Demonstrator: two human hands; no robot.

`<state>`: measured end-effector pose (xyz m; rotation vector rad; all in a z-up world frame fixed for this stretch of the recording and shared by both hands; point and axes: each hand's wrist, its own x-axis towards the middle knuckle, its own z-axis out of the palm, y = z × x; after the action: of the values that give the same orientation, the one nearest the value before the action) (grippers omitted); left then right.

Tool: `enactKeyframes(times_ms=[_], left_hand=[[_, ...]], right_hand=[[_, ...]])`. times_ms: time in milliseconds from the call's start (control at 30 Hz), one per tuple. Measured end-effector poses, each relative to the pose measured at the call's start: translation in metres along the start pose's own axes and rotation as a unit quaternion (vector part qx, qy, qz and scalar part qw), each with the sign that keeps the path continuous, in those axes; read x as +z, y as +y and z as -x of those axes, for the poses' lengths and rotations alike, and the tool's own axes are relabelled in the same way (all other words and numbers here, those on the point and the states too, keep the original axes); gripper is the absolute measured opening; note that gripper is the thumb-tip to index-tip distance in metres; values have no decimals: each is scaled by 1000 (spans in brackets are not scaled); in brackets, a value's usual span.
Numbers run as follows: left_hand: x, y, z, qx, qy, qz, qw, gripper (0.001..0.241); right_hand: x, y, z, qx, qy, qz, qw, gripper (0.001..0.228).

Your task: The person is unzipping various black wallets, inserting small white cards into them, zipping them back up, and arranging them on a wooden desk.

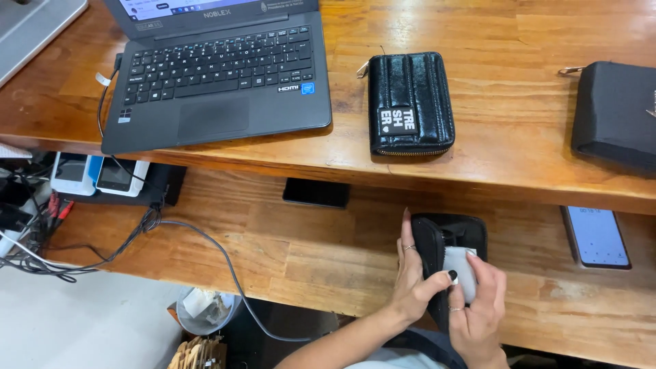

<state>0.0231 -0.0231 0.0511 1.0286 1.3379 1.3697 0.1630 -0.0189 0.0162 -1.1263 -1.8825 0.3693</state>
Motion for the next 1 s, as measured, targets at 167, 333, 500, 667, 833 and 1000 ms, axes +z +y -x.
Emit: enactKeyframes(times_ms=[167, 333, 500, 667, 833, 1000], left_hand=[[8, -7, 6, 15, -7, 27, 999, 113], [10, -18, 5, 34, 6, 32, 999, 112], [7, -15, 2, 58, 39, 91, 993, 110], [7, -24, 2, 41, 23, 126, 991, 108], [4, -23, 3, 70, 27, 171, 982, 107], [3, -15, 3, 48, 18, 191, 980, 107]], right_hand=[[4, 18, 7, -32, 50, -28, 998, 45], [-1, 8, -3, -103, 52, 9, 993, 21], [-25, -22, -23, -141, 12, 75, 987, 41], [-19, -20, -19, -168, -57, 84, 981, 67], [-21, -19, -16, -136, -69, 83, 985, 70], [-21, -17, -16, -146, -72, 60, 985, 70]])
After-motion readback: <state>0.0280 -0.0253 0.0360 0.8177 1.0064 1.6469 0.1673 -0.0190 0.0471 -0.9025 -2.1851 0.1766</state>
